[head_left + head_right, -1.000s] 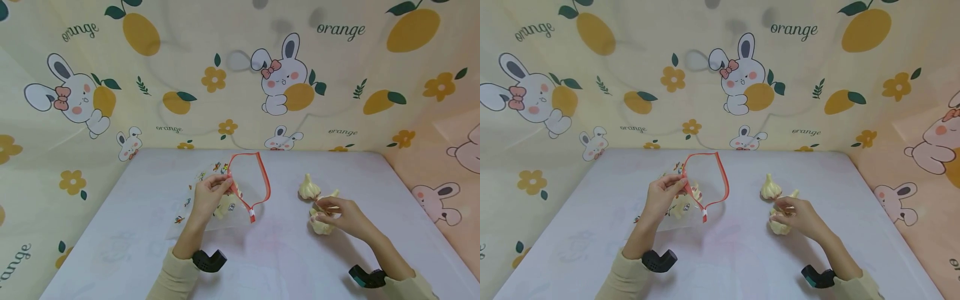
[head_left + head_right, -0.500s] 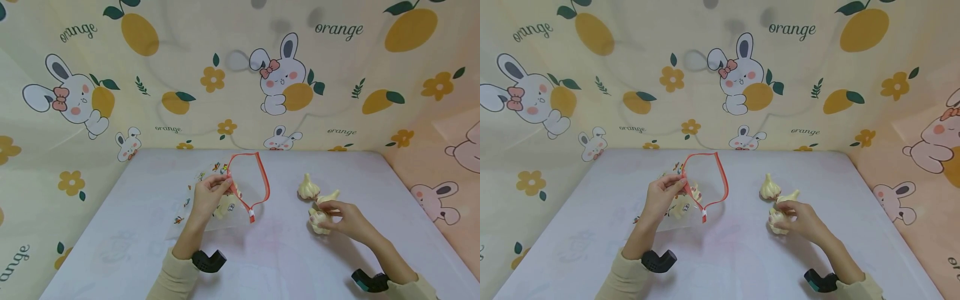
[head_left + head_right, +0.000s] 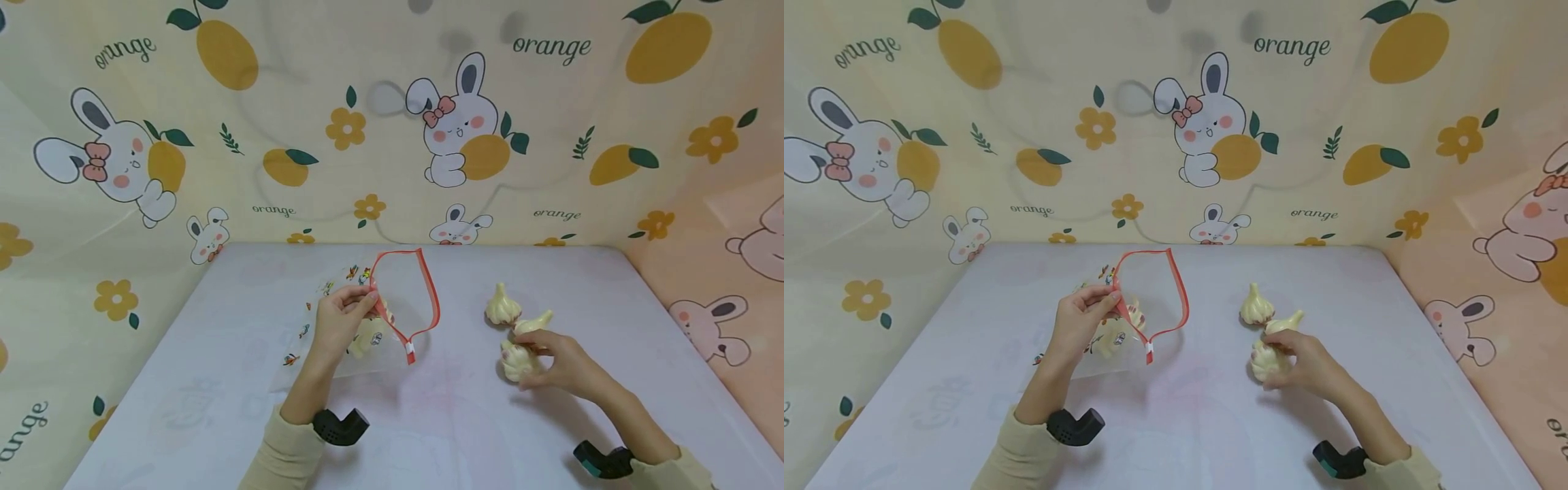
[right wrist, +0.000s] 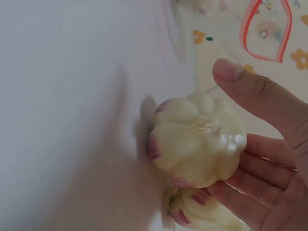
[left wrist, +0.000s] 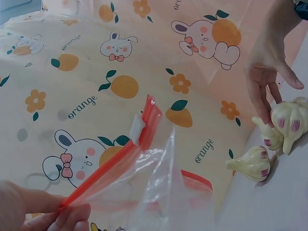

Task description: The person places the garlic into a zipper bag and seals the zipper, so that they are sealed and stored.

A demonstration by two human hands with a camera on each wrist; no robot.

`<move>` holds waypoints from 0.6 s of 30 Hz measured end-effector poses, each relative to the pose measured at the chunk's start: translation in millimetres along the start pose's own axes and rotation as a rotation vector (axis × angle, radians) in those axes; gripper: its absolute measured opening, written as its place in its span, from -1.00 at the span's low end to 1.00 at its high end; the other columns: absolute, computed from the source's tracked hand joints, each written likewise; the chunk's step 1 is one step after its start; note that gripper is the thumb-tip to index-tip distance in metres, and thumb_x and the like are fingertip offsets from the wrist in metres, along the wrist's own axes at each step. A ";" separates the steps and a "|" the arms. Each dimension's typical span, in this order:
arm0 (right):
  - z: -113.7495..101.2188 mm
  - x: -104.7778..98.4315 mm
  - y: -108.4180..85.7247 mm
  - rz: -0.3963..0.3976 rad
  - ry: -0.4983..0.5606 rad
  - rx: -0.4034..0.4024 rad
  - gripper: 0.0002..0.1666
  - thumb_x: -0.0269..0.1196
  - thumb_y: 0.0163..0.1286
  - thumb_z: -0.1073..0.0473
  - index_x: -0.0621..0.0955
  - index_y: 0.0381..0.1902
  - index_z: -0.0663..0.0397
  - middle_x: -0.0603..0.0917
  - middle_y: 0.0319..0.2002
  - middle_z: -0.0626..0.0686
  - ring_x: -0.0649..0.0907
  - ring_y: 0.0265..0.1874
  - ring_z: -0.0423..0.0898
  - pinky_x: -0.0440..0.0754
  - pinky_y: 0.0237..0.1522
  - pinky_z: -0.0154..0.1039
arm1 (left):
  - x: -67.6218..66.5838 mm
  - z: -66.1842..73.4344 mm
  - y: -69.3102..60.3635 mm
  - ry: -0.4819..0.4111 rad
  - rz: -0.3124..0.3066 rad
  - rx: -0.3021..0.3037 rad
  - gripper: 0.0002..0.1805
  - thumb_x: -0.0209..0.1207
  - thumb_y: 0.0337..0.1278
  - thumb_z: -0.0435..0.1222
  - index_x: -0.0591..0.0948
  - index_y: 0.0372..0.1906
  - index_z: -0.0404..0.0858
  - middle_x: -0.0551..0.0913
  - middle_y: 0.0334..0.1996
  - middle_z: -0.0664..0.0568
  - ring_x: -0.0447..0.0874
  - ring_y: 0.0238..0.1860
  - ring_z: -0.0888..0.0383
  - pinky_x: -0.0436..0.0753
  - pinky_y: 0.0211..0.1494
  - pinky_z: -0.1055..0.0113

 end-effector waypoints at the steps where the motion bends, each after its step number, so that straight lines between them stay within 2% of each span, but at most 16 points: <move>1: -0.1 1.1 -0.2 -0.007 0.004 0.003 -0.14 0.60 -0.23 0.07 0.57 0.06 0.34 0.67 -0.02 0.25 0.57 -0.12 -0.44 0.73 -0.10 -0.14 | 0.0 0.2 -0.1 0.004 0.000 -0.003 -0.78 0.22 0.20 -0.38 0.63 -0.09 -0.42 0.72 -0.40 0.06 0.65 -0.47 0.31 0.70 -0.33 0.56; 8: 1.3 6.6 0.0 0.005 -0.019 -0.035 -0.14 0.61 -0.26 0.13 0.57 0.05 0.35 0.67 -0.07 0.23 0.60 -0.16 -0.41 0.74 -0.14 -0.21 | -0.5 1.3 -1.1 0.009 0.002 -0.019 -0.76 0.21 0.21 -0.37 0.63 -0.06 -0.41 0.74 -0.37 0.04 0.65 -0.45 0.30 0.70 -0.31 0.55; 13: 2.1 8.3 0.4 -0.008 -0.037 -0.010 -0.16 0.61 -0.24 0.13 0.58 0.06 0.30 0.69 -0.05 0.21 0.66 -0.17 -0.23 0.73 -0.13 -0.19 | -0.5 1.2 -1.1 0.005 0.007 -0.021 -0.78 0.22 0.21 -0.38 0.63 -0.08 -0.40 0.74 -0.38 0.05 0.65 -0.45 0.30 0.70 -0.31 0.55; 18: 1.9 9.6 0.7 -0.008 -0.041 0.008 -0.20 0.59 -0.20 0.15 0.58 0.06 0.30 0.70 -0.06 0.20 0.67 -0.17 -0.16 0.74 -0.12 -0.19 | -0.5 1.1 -0.9 0.005 0.008 -0.027 -0.78 0.22 0.21 -0.37 0.64 -0.08 -0.39 0.74 -0.38 0.05 0.65 -0.45 0.29 0.70 -0.31 0.55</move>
Point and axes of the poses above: each hand's wrist, its own y-axis towards the middle knuckle, its own x-axis out of the palm, z = x × y, the point moved 3 cm from there along y, towards the middle knuckle
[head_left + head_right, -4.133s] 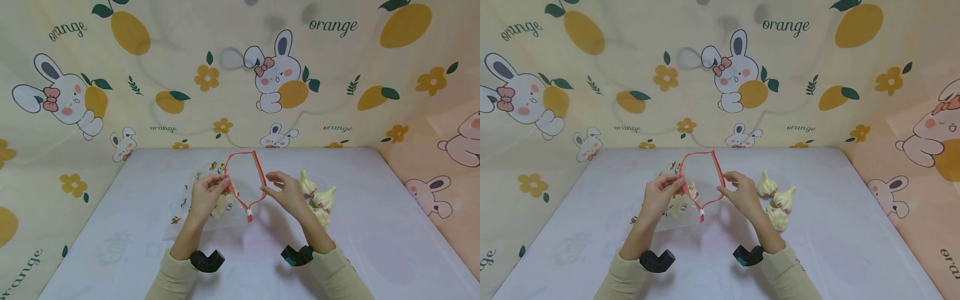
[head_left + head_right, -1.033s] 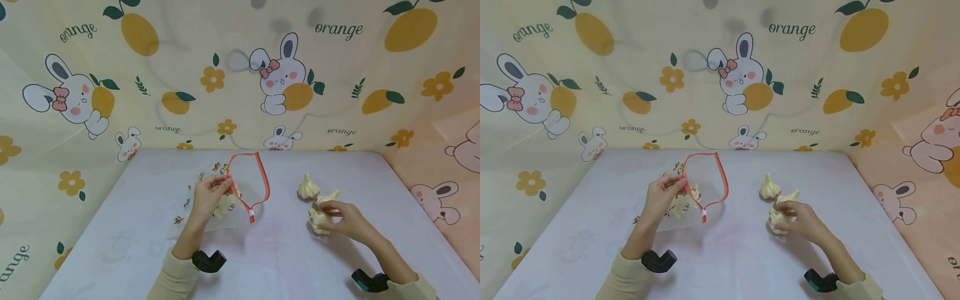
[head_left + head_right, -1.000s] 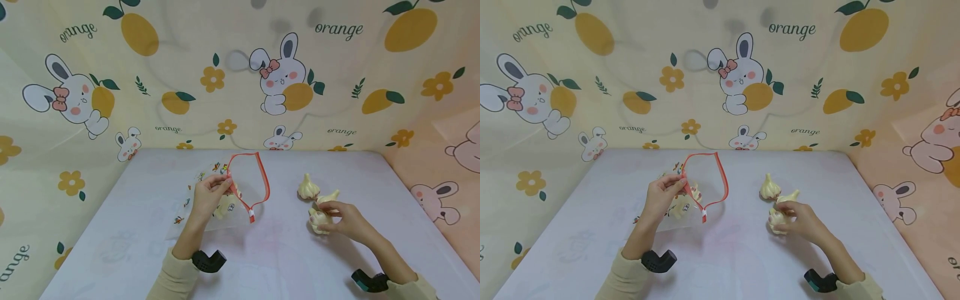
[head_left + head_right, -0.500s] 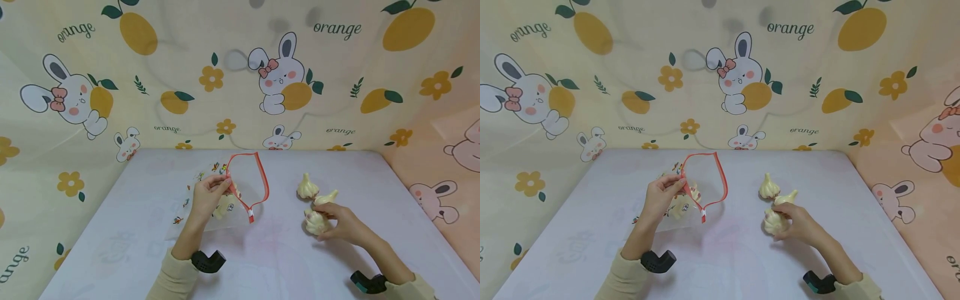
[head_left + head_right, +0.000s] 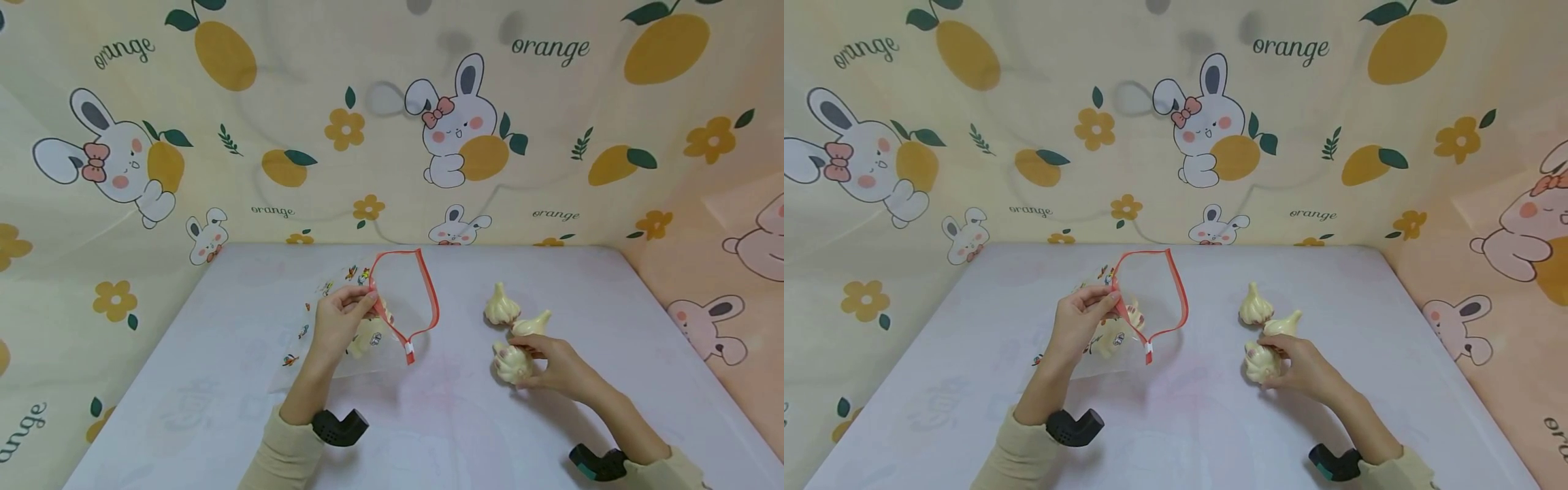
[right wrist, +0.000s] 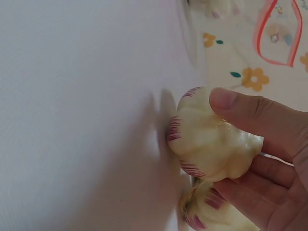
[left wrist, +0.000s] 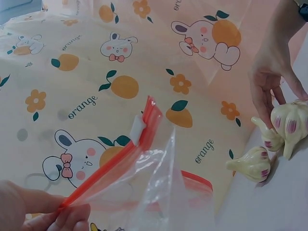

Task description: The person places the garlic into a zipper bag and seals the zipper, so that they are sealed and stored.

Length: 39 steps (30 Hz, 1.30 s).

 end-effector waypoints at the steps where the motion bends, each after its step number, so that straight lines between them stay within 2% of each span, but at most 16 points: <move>1: 0.0 0.2 0.1 0.003 -0.001 0.002 -0.21 0.59 -0.19 0.15 0.58 0.05 0.29 0.70 -0.06 0.20 0.68 -0.18 -0.16 0.74 -0.13 -0.19 | -0.1 0.0 0.0 0.002 0.000 0.000 -0.78 0.22 0.21 -0.37 0.64 -0.08 -0.38 0.73 -0.38 0.06 0.65 -0.45 0.29 0.70 -0.31 0.55; 6: 0.3 0.9 0.5 0.015 0.001 -0.001 -0.25 0.58 -0.16 0.18 0.59 0.04 0.30 0.70 -0.07 0.21 0.69 -0.19 -0.14 0.74 -0.15 -0.19 | -0.6 0.5 -0.3 0.001 -0.001 0.009 -0.78 0.22 0.21 -0.37 0.63 -0.08 -0.39 0.73 -0.39 0.06 0.64 -0.46 0.29 0.69 -0.32 0.55; 14: 0.1 1.3 1.0 0.020 0.009 -0.006 -0.27 0.57 -0.15 0.19 0.59 0.04 0.30 0.71 -0.08 0.19 0.64 -0.19 -0.29 0.74 -0.15 -0.19 | -0.1 0.6 0.3 -0.002 -0.006 0.009 -0.78 0.22 0.21 -0.38 0.63 -0.08 -0.40 0.73 -0.41 0.09 0.65 -0.46 0.30 0.70 -0.32 0.54; 17: -0.4 1.5 0.9 0.034 0.011 -0.014 -0.28 0.57 -0.14 0.19 0.59 0.03 0.30 0.71 -0.08 0.21 0.65 -0.20 -0.29 0.75 -0.16 -0.17 | 0.1 0.8 0.4 -0.002 -0.010 0.017 -0.78 0.22 0.21 -0.38 0.63 -0.09 -0.41 0.71 -0.43 0.12 0.65 -0.46 0.31 0.70 -0.31 0.54; 19: -1.2 1.3 1.3 0.039 0.018 -0.016 -0.28 0.57 -0.14 0.20 0.59 0.04 0.31 0.70 -0.07 0.23 0.67 -0.20 -0.22 0.75 -0.15 -0.14 | 0.2 1.0 0.4 -0.003 -0.010 0.023 -0.78 0.22 0.21 -0.38 0.63 -0.09 -0.42 0.70 -0.45 0.14 0.65 -0.47 0.32 0.70 -0.32 0.55; 24: -3.9 0.2 3.6 0.034 0.053 -0.011 -0.29 0.55 -0.11 0.21 0.58 0.04 0.34 0.67 -0.01 0.31 0.70 -0.16 0.15 0.75 -0.14 -0.08 | 0.4 0.1 1.0 -0.009 -0.001 0.035 -0.78 0.22 0.19 -0.40 0.64 -0.11 -0.46 0.71 -0.46 0.12 0.65 -0.48 0.33 0.70 -0.33 0.54; 27: -5.9 -1.1 5.1 0.034 0.071 -0.009 -0.30 0.55 -0.09 0.21 0.58 0.03 0.34 0.67 -0.01 0.33 0.69 -0.16 0.19 0.75 -0.16 -0.10 | 0.1 -0.8 1.6 -0.010 0.000 0.038 -0.78 0.22 0.19 -0.41 0.64 -0.12 -0.46 0.72 -0.45 0.09 0.65 -0.48 0.32 0.70 -0.33 0.54; 32: -9.5 -3.7 7.2 0.050 0.099 -0.025 -0.31 0.55 -0.10 0.20 0.59 0.02 0.33 0.67 -0.02 0.33 0.71 -0.17 0.04 0.76 -0.17 -0.11 | 0.1 -1.6 2.0 -0.011 -0.006 0.035 -0.78 0.21 0.20 -0.40 0.64 -0.10 -0.45 0.72 -0.44 0.10 0.66 -0.48 0.32 0.70 -0.32 0.54; 35: -9.8 -4.0 8.6 0.052 0.112 -0.029 -0.32 0.55 -0.10 0.18 0.59 0.02 0.31 0.67 -0.02 0.33 0.70 -0.17 -0.16 0.76 -0.18 -0.11 | 0.1 -1.6 1.9 -0.016 -0.007 0.034 -0.78 0.21 0.20 -0.41 0.63 -0.09 -0.45 0.72 -0.42 0.08 0.65 -0.47 0.31 0.70 -0.32 0.54; 39: -8.0 -1.8 10.3 0.049 0.142 -0.008 -0.32 0.55 -0.08 0.18 0.60 0.03 0.30 0.67 0.00 0.32 0.59 -0.15 -0.49 0.76 -0.16 -0.12 | -0.1 -1.1 1.6 -0.014 -0.007 0.039 -0.78 0.21 0.20 -0.41 0.63 -0.10 -0.45 0.72 -0.41 0.07 0.65 -0.46 0.30 0.70 -0.32 0.54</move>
Point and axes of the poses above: each hand's wrist, its own y-axis towards the middle knuckle, its own x-axis out of the palm, z = x × y, the point moved 3 cm from there along y, towards the middle knuckle
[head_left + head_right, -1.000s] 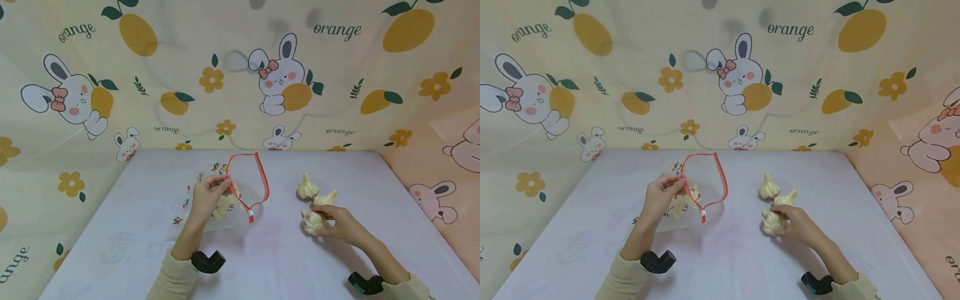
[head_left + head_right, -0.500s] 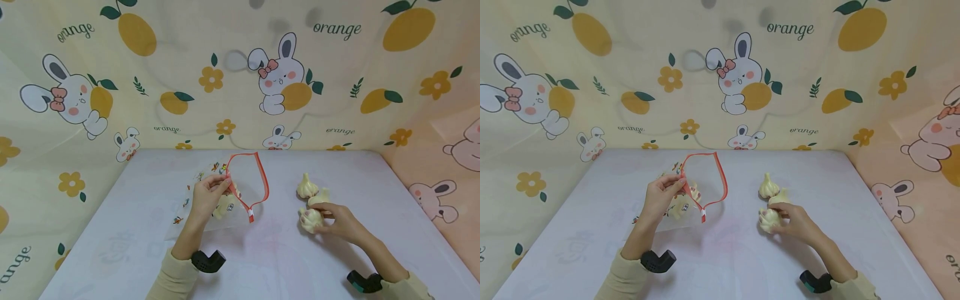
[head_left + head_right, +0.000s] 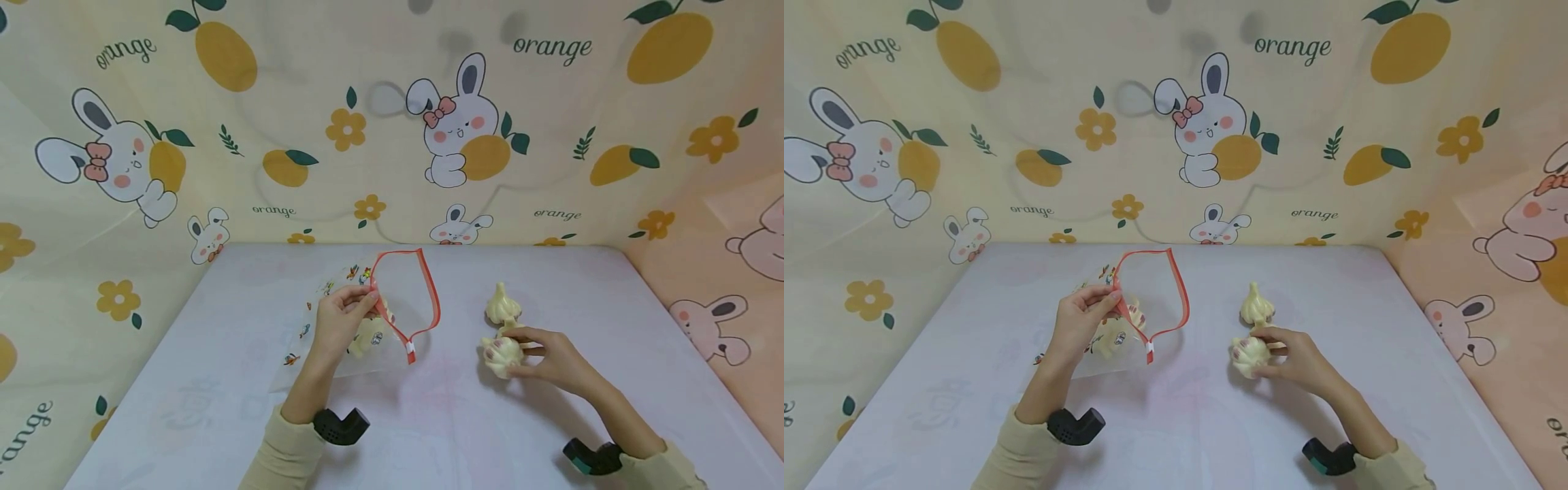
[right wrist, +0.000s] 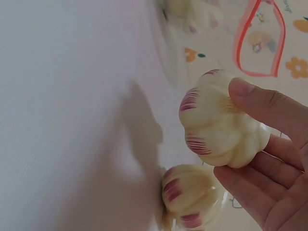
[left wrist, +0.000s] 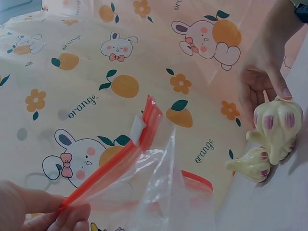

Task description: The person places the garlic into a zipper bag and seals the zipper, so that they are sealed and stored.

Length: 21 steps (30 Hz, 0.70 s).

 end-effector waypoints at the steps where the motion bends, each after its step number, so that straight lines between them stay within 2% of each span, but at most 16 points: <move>1: 0.2 0.4 0.5 -0.001 0.006 0.006 -0.32 0.55 -0.08 0.17 0.60 0.04 0.29 0.67 0.00 0.32 0.56 -0.14 -0.54 0.76 -0.15 -0.13 | 0.0 0.1 0.0 0.002 0.000 0.000 -0.78 0.21 0.20 -0.41 0.63 -0.09 -0.45 0.72 -0.41 0.07 0.65 -0.46 0.31 0.70 -0.32 0.54; 3: -0.2 0.8 1.8 0.004 0.018 0.007 -0.33 0.54 -0.08 0.18 0.60 0.03 0.29 0.67 0.00 0.31 0.53 -0.14 -0.59 0.76 -0.15 -0.14 | -0.3 0.0 -0.1 0.004 -0.001 0.000 -0.78 0.21 0.21 -0.40 0.63 -0.09 -0.45 0.72 -0.42 0.08 0.65 -0.46 0.31 0.70 -0.32 0.54; 7: -4.3 -0.3 5.2 0.008 0.040 -0.011 -0.35 0.54 -0.07 0.20 0.60 0.01 0.32 0.67 -0.02 0.34 0.57 -0.14 -0.54 0.76 -0.15 -0.18 | -0.9 -0.4 -0.2 0.009 -0.003 -0.003 -0.78 0.21 0.21 -0.40 0.63 -0.08 -0.44 0.72 -0.42 0.09 0.66 -0.46 0.32 0.70 -0.31 0.55; 14: -10.9 0.1 11.2 0.020 0.085 0.010 -0.36 0.53 -0.05 0.23 0.60 0.03 0.31 0.67 -0.01 0.30 0.53 -0.15 -0.62 0.73 -0.15 -0.43 | -0.8 -0.5 -0.3 -0.003 -0.007 -0.005 -0.77 0.21 0.21 -0.40 0.63 -0.08 -0.45 0.71 -0.43 0.12 0.65 -0.46 0.32 0.70 -0.31 0.55; 21: -15.6 -0.2 20.9 0.048 0.154 0.000 -0.41 0.49 0.00 0.29 0.59 0.03 0.32 0.67 -0.03 0.33 0.54 -0.16 -0.60 0.70 -0.15 -0.51 | -0.7 0.6 -0.7 -0.007 -0.012 0.003 -0.77 0.20 0.21 -0.39 0.63 -0.08 -0.45 0.71 -0.43 0.14 0.64 -0.47 0.33 0.70 -0.31 0.56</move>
Point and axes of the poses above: each hand's wrist, its own y-axis towards the middle knuckle, its own x-axis out of the palm, z = x × y, the point moved 3 cm from there along y, towards the middle knuckle
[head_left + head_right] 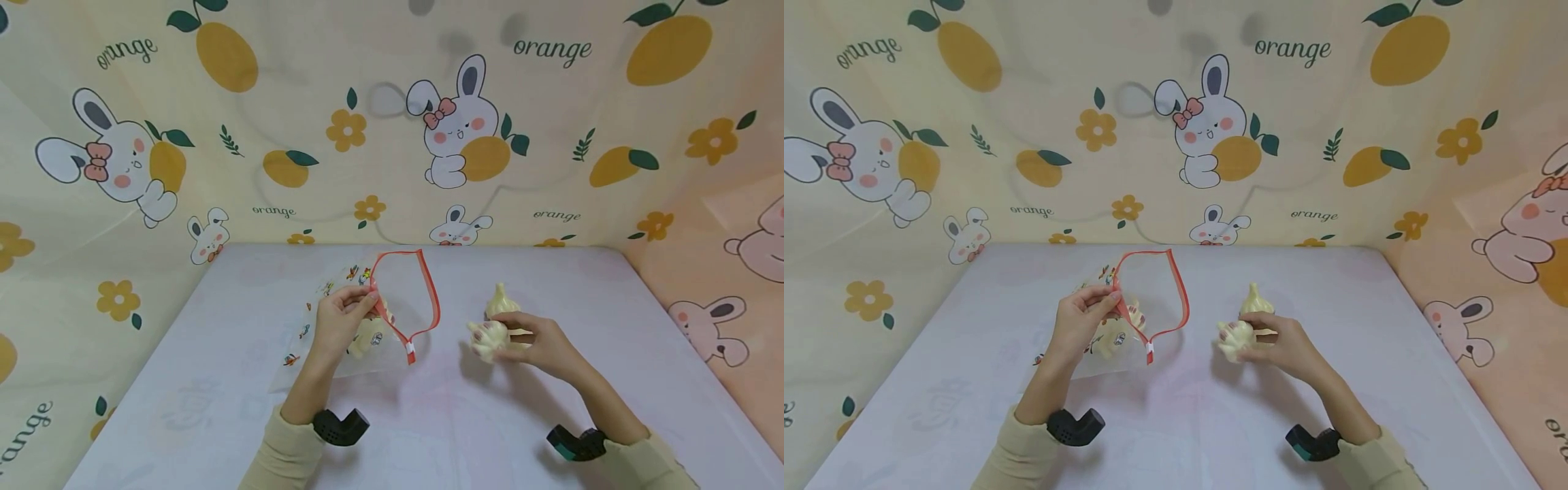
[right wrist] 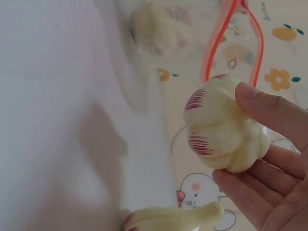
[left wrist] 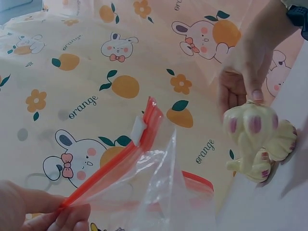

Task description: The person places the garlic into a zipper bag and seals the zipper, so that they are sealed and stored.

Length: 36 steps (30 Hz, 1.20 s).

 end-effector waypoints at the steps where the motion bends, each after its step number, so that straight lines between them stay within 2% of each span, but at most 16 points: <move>1: -0.7 0.2 1.3 0.004 0.002 -0.002 -0.42 0.49 0.00 0.29 0.59 0.03 0.32 0.68 -0.03 0.33 0.55 -0.17 -0.60 0.70 -0.15 -0.52 | 0.2 0.3 -0.1 0.002 0.001 0.000 -0.77 0.20 0.22 -0.39 0.63 -0.08 -0.45 0.71 -0.43 0.14 0.64 -0.47 0.33 0.70 -0.31 0.56; 8: -7.0 2.0 9.6 0.007 0.023 0.028 -0.39 0.50 0.01 0.25 0.59 0.05 0.28 0.66 0.01 0.29 0.55 -0.17 -0.57 0.67 -0.11 -0.55 | 0.5 0.3 -0.3 0.007 0.001 -0.001 -0.75 0.21 0.21 -0.39 0.63 -0.07 -0.46 0.72 -0.41 0.09 0.64 -0.46 0.33 0.69 -0.31 0.58; 14: -15.6 3.7 15.6 0.017 0.069 0.011 -0.38 0.51 -0.01 0.28 0.59 0.05 0.30 0.64 0.02 0.32 0.58 -0.17 -0.54 0.68 -0.12 -0.54 | 0.5 -0.6 0.6 0.004 -0.001 0.016 -0.78 0.20 0.22 -0.40 0.63 -0.09 -0.45 0.72 -0.41 0.08 0.65 -0.47 0.32 0.70 -0.31 0.55; 25: -30.7 8.3 26.3 0.026 0.105 -0.011 -0.35 0.50 -0.02 0.30 0.57 0.07 0.34 0.65 0.02 0.33 0.60 -0.16 -0.54 0.75 -0.11 -0.34 | 0.4 -0.4 -0.6 0.006 -0.003 -0.001 -0.75 0.20 0.22 -0.38 0.62 -0.06 -0.45 0.70 -0.42 0.13 0.65 -0.45 0.31 0.71 -0.30 0.54; 36: -41.5 13.7 37.3 0.019 0.151 -0.016 -0.31 0.51 -0.05 0.32 0.56 0.10 0.34 0.64 0.04 0.36 0.66 -0.19 -0.43 0.70 -0.12 -0.50 | 2.0 -2.3 0.8 0.009 0.000 0.004 -0.79 0.20 0.21 -0.41 0.64 -0.10 -0.45 0.75 -0.36 -0.05 0.66 -0.46 0.31 0.70 -0.31 0.54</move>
Point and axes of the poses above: each hand's wrist, its own y-axis towards the middle knuckle, its own x-axis out of the palm, z = x × y, the point moved 3 cm from there along y, towards the middle knuckle
